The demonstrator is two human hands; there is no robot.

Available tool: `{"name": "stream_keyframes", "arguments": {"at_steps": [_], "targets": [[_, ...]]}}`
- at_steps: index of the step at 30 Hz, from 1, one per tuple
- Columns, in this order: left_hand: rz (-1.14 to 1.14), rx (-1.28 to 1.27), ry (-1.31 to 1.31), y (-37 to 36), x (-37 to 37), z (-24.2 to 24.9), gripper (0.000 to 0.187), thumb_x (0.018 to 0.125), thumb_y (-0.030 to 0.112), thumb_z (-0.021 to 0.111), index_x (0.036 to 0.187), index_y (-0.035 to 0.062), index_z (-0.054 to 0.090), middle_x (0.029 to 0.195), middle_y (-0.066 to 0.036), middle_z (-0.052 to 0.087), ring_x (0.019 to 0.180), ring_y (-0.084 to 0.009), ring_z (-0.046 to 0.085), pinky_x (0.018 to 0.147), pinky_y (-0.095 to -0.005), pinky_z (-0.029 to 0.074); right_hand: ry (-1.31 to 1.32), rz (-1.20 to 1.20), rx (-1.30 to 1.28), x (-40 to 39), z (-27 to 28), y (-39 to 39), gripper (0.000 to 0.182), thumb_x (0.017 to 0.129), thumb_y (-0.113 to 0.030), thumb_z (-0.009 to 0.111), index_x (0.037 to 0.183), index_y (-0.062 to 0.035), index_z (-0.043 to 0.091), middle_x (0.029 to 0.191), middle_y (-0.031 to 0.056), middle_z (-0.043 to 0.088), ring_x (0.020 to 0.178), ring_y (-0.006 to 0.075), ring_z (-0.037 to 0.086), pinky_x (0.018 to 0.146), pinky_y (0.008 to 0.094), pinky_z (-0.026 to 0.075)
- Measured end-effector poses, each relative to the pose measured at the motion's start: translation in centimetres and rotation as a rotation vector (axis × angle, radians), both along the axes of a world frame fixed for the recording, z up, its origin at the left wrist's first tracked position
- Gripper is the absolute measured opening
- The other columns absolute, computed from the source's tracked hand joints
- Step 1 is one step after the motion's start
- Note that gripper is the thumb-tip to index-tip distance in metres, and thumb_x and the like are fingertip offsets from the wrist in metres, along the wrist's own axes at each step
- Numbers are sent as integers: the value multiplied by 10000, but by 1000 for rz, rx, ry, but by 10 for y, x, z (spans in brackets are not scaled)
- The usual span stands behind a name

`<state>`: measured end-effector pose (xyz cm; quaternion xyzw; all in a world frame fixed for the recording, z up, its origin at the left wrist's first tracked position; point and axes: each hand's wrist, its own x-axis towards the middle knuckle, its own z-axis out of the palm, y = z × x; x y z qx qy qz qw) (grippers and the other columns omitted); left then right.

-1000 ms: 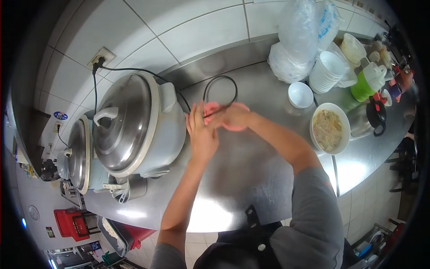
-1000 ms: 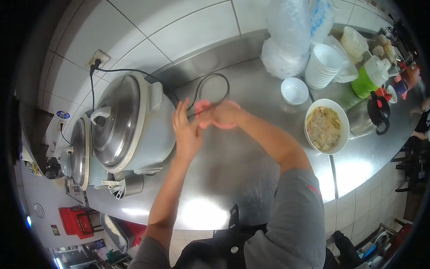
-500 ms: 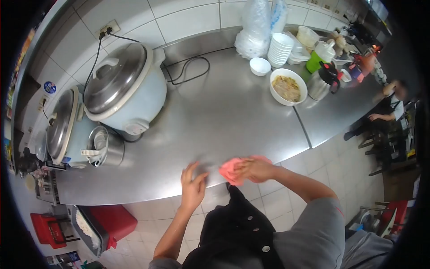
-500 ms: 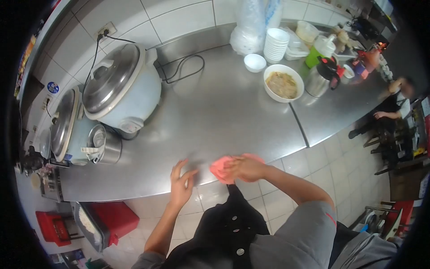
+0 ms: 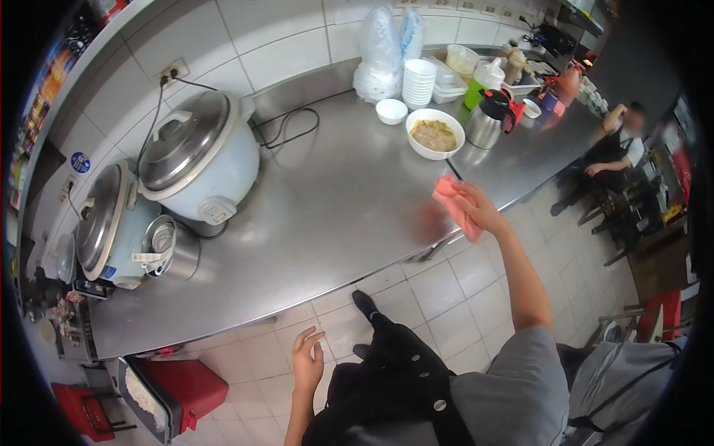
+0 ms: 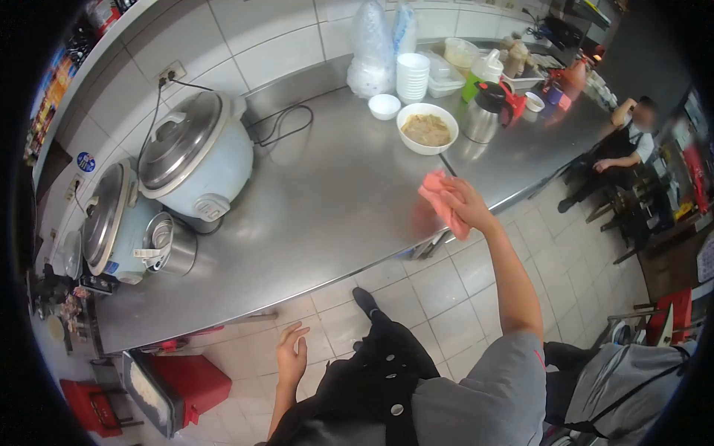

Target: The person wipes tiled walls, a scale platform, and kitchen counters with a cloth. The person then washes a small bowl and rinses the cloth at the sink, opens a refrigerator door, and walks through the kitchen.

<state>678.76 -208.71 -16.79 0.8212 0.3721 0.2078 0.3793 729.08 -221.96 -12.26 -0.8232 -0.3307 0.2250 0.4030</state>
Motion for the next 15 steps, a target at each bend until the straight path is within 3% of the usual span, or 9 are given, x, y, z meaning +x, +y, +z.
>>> {"name": "stream_keyframes", "arguments": {"at_steps": [2,3,5,7,8,9,10,12,15], "targets": [[40,6,5,-1,-11,1,253,832,-34,552,1024,58,690,1156,-164,629,1090,-351,590,947,-396,459,-724,200,76,38,-97,27,486,939,-345,508,1294,-13,524,1322,191,531,1288,313,450,1069,409,347],[86,17,20,-4,-20,2,253,834,-38,548,1027,51,686,1153,-168,625,1087,-356,588,944,-400,461,-717,212,83,30,-113,48,486,939,-345,508,1294,-13,524,1322,191,531,1288,313,450,1069,409,347],[138,29,43,-11,-37,2,253,836,-42,545,1030,44,683,1150,-172,622,1084,-362,586,941,-403,463,-995,-181,-23,-5,-136,109,513,940,-317,491,1356,-18,467,1449,195,399,1397,366,267,1142,453,217],[280,-51,72,-25,-50,3,249,834,-43,545,1027,37,681,1138,-175,629,1074,-356,597,940,-400,465,-792,-161,292,-14,-152,195,514,952,-285,453,1391,-19,418,1460,187,385,1390,371,275,1142,477,209],[304,-39,77,-30,-53,4,246,838,-48,538,1026,28,678,1122,-174,639,1069,-351,605,935,-400,468,-758,-136,147,-36,-156,239,515,953,-265,440,1398,-10,399,1454,192,388,1379,374,293,1144,477,212],[306,-38,87,-33,-51,8,246,838,-48,538,1026,28,678,1122,-174,639,1069,-351,605,935,-400,468,-641,-90,451,-67,-157,284,493,948,-257,448,1370,-5,426,1426,188,417,1365,370,316,1143,491,214],[336,-43,83,-36,-46,13,241,842,-53,531,1019,24,677,1108,-173,646,1060,-345,610,930,-396,470,-950,-74,371,-111,-131,312,498,927,-269,483,1350,-7,455,1413,177,435,1361,361,326,1142,498,216],[356,-49,83,-37,-29,21,237,846,-58,525,1012,20,675,1095,-171,653,1050,-340,616,926,-391,472,-883,205,419,-196,-150,366,551,884,-340,521,1316,0,487,1403,159,450,1358,339,341,1140,497,230],[340,-49,13,-23,22,36,225,850,-69,514,992,9,670,1067,-170,665,1023,-316,631,918,-376,474,-655,473,513,-313,-100,315,546,841,-436,559,1243,-67,551,1369,151,474,1363,327,322,1109,523,253]]}}
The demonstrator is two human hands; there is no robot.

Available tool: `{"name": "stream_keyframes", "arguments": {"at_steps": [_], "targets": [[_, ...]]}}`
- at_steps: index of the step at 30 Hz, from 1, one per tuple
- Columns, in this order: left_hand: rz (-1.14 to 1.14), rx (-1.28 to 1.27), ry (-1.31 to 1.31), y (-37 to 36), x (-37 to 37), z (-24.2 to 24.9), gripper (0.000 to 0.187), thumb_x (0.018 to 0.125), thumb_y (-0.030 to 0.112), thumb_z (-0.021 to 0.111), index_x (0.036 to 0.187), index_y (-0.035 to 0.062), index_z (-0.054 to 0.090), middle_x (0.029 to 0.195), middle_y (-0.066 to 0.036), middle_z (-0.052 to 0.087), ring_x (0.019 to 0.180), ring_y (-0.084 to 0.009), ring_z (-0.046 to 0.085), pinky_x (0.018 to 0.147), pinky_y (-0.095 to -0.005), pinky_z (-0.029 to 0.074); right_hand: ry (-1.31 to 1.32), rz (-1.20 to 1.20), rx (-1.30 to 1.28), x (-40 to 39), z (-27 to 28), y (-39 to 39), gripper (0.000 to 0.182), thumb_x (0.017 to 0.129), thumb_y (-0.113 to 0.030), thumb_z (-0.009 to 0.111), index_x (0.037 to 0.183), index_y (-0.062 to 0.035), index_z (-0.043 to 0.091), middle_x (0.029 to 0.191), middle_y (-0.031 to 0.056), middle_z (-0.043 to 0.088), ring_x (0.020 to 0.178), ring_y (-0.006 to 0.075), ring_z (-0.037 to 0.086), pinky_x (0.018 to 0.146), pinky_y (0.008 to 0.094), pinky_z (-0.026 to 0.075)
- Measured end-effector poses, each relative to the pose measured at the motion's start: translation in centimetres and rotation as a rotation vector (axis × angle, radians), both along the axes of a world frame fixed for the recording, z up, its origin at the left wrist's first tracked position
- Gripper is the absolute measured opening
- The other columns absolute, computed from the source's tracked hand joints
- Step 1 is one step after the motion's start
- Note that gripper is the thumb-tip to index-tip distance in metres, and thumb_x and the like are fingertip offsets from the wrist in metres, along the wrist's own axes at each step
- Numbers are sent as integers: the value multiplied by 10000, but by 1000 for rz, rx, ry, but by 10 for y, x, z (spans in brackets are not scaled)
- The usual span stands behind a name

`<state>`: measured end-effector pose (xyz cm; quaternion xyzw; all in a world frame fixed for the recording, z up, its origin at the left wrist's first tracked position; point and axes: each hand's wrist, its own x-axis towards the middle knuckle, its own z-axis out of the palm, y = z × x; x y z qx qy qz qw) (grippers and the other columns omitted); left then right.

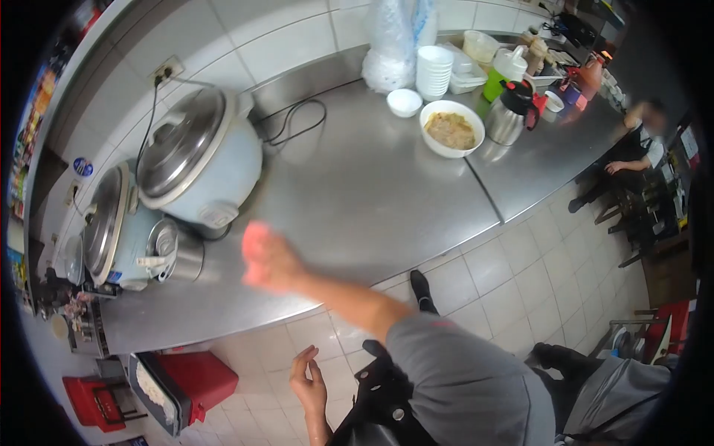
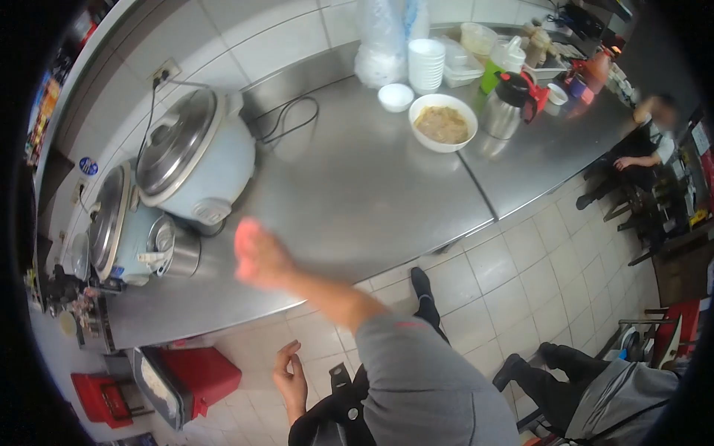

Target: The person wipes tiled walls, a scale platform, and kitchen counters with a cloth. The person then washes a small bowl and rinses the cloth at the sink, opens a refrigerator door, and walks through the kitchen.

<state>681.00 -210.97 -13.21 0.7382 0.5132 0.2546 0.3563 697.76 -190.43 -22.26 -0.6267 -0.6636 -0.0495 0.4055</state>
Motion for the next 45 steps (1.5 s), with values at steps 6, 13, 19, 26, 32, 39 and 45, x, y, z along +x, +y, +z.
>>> {"name": "stream_keyframes", "arguments": {"at_steps": [6,13,19,26,32,39,45], "targets": [[-155,79,-211,43,151,22,201,886,-48,493,998,-13,655,1065,-147,663,1010,-259,632,900,-341,471,17,342,-195,115,28,-124,375,844,-395,596,1139,-169,639,1343,69,512,1323,302,378,1043,577,294],[-481,-668,-424,101,403,-19,519,1006,352,470,1369,-12,399,1177,-187,601,999,-247,646,886,-328,514,-211,-755,-661,439,15,-318,401,893,-276,492,1194,-24,574,1295,157,552,1225,346,490,1096,603,221],[-390,-871,-322,126,548,-38,596,997,410,447,1271,-100,305,1008,-280,626,759,-297,689,656,-363,598,-260,-1412,-524,601,-3,-400,619,944,-352,415,1432,23,350,1489,265,306,1416,418,211,1149,582,101],[-268,-636,-469,115,525,-44,366,957,136,402,1195,-142,405,968,-282,633,679,-328,699,550,-346,606,-191,-890,-494,503,-1,-367,597,901,-293,500,1370,65,409,1462,346,269,1404,486,179,1148,571,127],[-153,-518,-401,144,406,-66,413,953,160,353,1174,-180,431,951,-281,644,705,-351,698,594,-383,613,-41,-561,-500,492,7,-335,599,894,-317,517,1391,6,422,1466,330,276,1410,476,172,1150,566,124],[183,-465,-461,186,330,-60,445,958,208,376,1180,-176,409,975,-297,624,710,-362,694,609,-392,619,-97,-534,-358,581,-24,-159,579,942,-321,429,1429,-12,375,1495,289,266,1412,454,184,1162,526,104],[234,-446,-519,259,339,-78,515,978,285,402,1222,-168,404,1014,-273,624,767,-355,694,668,-396,614,-108,-644,-442,583,-18,-97,562,950,-343,409,1427,-47,396,1486,267,308,1406,416,233,1162,498,136]]}}
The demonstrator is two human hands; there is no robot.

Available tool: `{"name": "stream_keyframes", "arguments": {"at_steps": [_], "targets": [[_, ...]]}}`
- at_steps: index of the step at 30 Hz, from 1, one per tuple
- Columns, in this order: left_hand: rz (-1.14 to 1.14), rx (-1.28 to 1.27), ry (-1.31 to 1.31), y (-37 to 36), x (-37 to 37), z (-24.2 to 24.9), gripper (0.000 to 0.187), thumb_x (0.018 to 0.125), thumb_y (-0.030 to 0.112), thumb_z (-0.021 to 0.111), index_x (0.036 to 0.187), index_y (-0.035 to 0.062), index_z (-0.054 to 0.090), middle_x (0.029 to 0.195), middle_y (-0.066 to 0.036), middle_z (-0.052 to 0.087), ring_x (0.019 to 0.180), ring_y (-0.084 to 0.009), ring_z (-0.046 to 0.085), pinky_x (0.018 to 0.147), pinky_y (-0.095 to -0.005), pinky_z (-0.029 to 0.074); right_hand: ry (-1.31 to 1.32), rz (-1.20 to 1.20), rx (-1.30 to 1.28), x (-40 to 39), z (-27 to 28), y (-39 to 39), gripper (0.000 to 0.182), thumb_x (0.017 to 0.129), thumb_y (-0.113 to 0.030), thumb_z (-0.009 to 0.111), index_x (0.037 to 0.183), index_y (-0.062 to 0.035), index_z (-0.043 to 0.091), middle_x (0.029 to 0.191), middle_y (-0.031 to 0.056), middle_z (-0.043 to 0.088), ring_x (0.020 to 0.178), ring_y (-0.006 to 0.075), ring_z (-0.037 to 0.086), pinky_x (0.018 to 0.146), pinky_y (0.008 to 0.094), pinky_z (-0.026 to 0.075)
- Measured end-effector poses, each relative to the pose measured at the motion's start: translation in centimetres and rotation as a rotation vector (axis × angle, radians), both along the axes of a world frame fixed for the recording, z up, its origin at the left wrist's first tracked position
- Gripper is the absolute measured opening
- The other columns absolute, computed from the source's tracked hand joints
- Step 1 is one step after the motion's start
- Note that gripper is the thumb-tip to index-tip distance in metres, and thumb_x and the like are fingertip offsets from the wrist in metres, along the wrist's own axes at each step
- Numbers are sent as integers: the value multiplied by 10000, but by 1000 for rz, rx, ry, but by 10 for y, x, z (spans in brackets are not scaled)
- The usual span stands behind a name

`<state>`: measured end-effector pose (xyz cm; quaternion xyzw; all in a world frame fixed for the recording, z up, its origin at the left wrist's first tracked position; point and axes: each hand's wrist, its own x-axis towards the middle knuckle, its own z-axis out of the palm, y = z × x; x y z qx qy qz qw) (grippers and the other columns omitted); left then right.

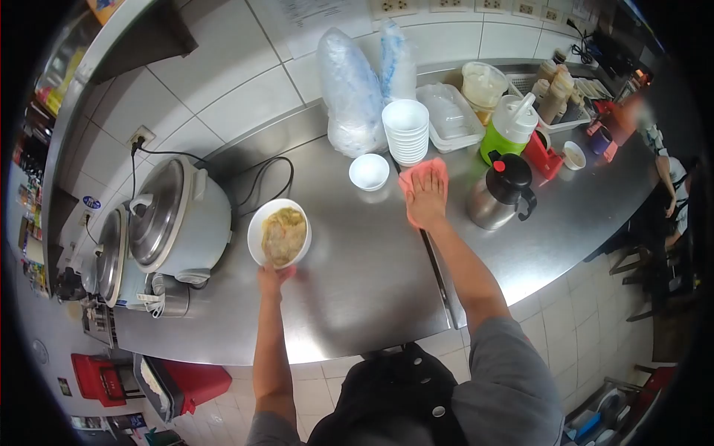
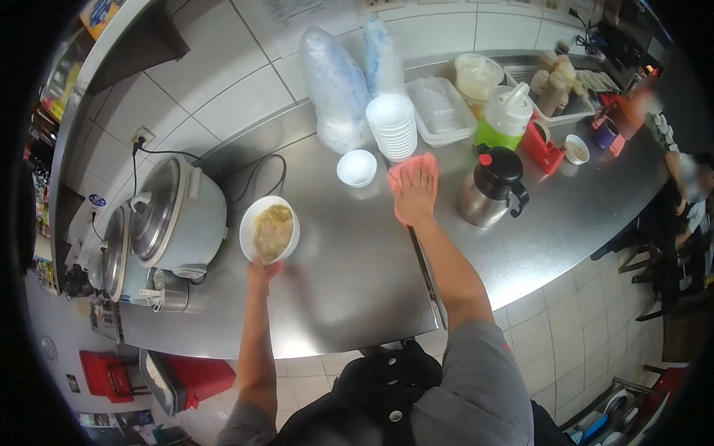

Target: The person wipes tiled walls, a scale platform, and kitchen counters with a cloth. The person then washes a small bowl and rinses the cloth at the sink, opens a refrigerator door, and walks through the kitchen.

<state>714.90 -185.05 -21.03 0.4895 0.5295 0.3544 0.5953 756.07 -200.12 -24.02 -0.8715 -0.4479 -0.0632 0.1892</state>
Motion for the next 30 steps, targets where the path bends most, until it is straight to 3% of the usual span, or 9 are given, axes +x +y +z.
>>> {"name": "stream_keyframes", "arguments": {"at_steps": [6,9,11,15,19,23,27,29,30], "targets": [[79,-75,-392,40,23,-15,695,963,469,503,1341,-93,349,1210,-252,546,1030,-359,621,884,-425,556,2,21,163,-78,-1,-136,521,925,-346,475,1361,-61,495,1477,227,349,1409,391,248,1154,525,139],[218,-214,-528,20,35,-43,709,962,470,510,1402,-39,285,1273,-237,509,1082,-340,591,936,-435,517,132,-177,20,-98,19,-216,544,915,-367,494,1359,-52,492,1481,224,344,1412,412,225,1149,546,133],[-12,-99,-495,-38,61,-52,724,964,470,511,1441,8,224,1303,-217,492,1143,-315,554,986,-437,468,99,-433,50,-79,22,-244,561,913,-385,491,1361,-49,488,1483,241,329,1412,431,210,1147,554,126],[-507,-75,-284,-176,154,39,550,988,386,506,1390,27,397,1322,-185,511,1200,-283,534,1015,-399,432,-113,-872,4,-25,-6,-262,600,912,-427,466,1373,-43,471,1485,294,285,1407,484,169,1146,563,117],[-989,200,-256,-239,223,82,432,988,278,533,1336,27,475,1315,-145,546,1220,-218,527,1026,-341,410,-77,-781,29,-9,0,-256,612,905,-436,462,1383,-54,461,1485,306,276,1409,482,166,1154,548,96],[-1160,208,-426,-280,319,88,490,971,218,542,1391,3,411,1390,-151,480,1293,-206,452,1057,-322,363,-24,-724,67,15,3,-258,625,902,-441,467,1399,-62,440,1487,298,281,1411,475,170,1158,540,85],[-927,384,-402,-315,420,61,464,957,218,567,1343,-4,438,1393,-123,465,1315,-180,409,1066,-315,335,-92,-597,31,74,-3,-270,663,881,-482,502,1424,-111,413,1506,263,272,1416,456,177,1150,551,127],[-844,-213,-652,-325,441,77,385,940,230,593,1233,3,491,1314,-89,497,1264,-152,420,1043,-310,336,99,-459,-174,99,15,-281,676,868,-525,516,1429,-160,413,1517,238,269,1419,452,174,1143,557,145],[-764,-195,-715,-330,449,75,347,956,324,575,1135,32,520,1180,-54,539,1084,-129,504,952,-307,398,210,-411,-391,116,46,-282,708,850,-587,526,1431,-200,410,1501,224,311,1402,430,242,1133,516,212]]}}
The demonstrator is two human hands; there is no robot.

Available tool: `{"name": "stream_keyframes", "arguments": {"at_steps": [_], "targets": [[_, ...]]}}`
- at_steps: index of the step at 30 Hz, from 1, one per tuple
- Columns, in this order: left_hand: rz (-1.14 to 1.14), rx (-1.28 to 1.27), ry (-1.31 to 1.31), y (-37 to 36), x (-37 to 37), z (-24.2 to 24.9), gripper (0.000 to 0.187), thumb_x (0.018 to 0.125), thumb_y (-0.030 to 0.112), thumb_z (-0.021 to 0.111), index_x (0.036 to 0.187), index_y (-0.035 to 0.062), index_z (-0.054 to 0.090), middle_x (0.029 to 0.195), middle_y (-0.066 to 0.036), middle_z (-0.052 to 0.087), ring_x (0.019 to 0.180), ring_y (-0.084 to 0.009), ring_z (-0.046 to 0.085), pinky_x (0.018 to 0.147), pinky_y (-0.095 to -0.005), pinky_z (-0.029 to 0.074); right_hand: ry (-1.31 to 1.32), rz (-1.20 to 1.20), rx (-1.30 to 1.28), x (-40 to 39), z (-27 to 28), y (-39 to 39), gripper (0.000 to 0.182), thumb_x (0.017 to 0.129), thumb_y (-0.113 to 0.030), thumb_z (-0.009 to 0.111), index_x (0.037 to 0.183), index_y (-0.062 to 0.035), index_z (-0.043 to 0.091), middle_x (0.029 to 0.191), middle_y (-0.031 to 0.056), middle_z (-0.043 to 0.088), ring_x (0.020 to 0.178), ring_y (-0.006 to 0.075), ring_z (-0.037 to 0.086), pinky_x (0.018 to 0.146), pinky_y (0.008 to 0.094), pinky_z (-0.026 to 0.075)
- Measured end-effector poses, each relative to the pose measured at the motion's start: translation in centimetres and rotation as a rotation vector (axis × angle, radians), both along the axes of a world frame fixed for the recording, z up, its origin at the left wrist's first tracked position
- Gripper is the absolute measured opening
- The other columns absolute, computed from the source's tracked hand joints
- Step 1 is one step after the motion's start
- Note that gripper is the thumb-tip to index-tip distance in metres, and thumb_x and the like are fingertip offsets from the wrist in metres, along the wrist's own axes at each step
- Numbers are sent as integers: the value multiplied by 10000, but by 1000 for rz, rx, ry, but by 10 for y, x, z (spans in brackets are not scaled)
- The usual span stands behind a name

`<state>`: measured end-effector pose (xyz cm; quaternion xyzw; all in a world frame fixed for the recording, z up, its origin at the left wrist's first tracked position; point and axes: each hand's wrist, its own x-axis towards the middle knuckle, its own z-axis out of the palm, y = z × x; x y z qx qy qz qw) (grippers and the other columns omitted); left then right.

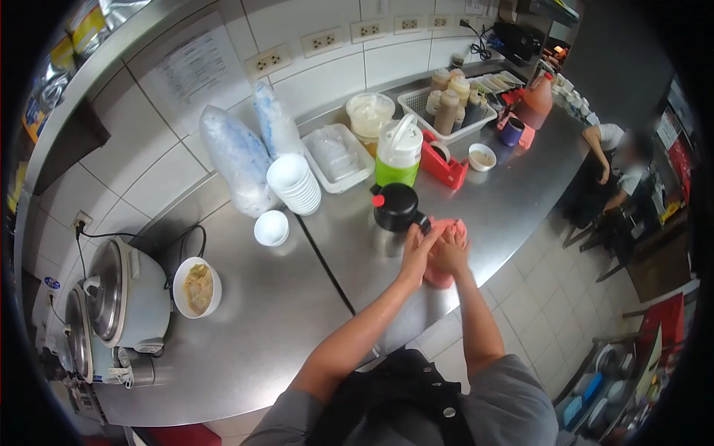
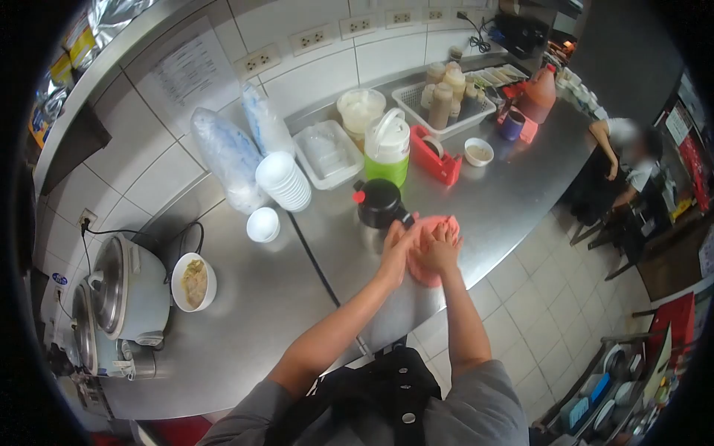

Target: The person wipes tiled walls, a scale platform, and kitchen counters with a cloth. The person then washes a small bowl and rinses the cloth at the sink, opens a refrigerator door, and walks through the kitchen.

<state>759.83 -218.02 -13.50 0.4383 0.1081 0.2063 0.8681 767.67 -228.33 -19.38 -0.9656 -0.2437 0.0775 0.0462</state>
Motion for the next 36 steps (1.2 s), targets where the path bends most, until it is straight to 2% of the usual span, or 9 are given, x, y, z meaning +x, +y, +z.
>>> {"name": "stream_keyframes", "arguments": {"at_steps": [1,3,5,9,12,15,25,32,36], "targets": [[11,2,-3,-1,3,1,347,956,324,575,1135,32,520,1180,-54,539,1084,-129,504,952,-307,398,-3,11,2,35,18,5,708,850,-587,526,1431,-200,410,1501,224,311,1402,430,242,1133,516,212],[223,107,230,3,-9,6,385,980,410,515,1072,41,573,1044,-42,582,935,-122,549,891,-289,426,615,23,98,105,47,13,801,807,-576,626,1435,-138,390,1472,207,369,1360,402,334,1109,454,286],[396,97,379,19,-30,3,452,981,478,479,960,50,622,920,-28,611,841,-112,560,790,-278,452,-42,309,778,114,81,43,908,754,-505,736,1425,-24,358,1435,221,408,1326,375,389,1088,413,328],[661,167,477,52,-61,8,434,962,466,527,831,66,637,668,22,566,566,-49,477,482,-209,332,-121,356,1090,169,107,125,1048,745,-474,766,1445,86,221,1465,267,331,1356,362,355,1111,413,299],[726,178,485,67,-84,40,396,973,402,537,722,100,584,542,51,449,459,-41,378,432,-219,269,356,114,1352,206,86,158,974,813,-523,678,1451,69,239,1472,234,345,1363,317,359,1105,374,302],[749,231,423,85,-101,80,379,983,366,521,735,88,596,545,42,454,456,-45,373,429,-233,253,697,201,1251,211,91,151,861,845,-495,640,1435,40,314,1418,224,430,1325,306,415,1086,359,321],[829,318,60,156,22,213,399,951,420,558,688,123,513,565,51,392,494,-58,361,479,-242,333,681,253,1157,127,94,102,576,899,-394,589,1319,-17,478,1254,210,574,1188,273,540,993,347,395],[750,416,16,217,197,189,522,977,415,488,573,84,471,538,8,454,472,-102,405,468,-276,340,502,240,1320,65,74,61,515,939,-346,537,1292,24,479,1375,243,450,1285,332,440,1052,398,350],[778,469,131,252,270,154,538,980,427,477,574,76,498,539,-5,481,483,-114,431,478,-305,361,242,240,957,50,36,-8,462,951,-257,537,1316,19,480,1374,227,440,1282,330,438,1051,400,357]]}}
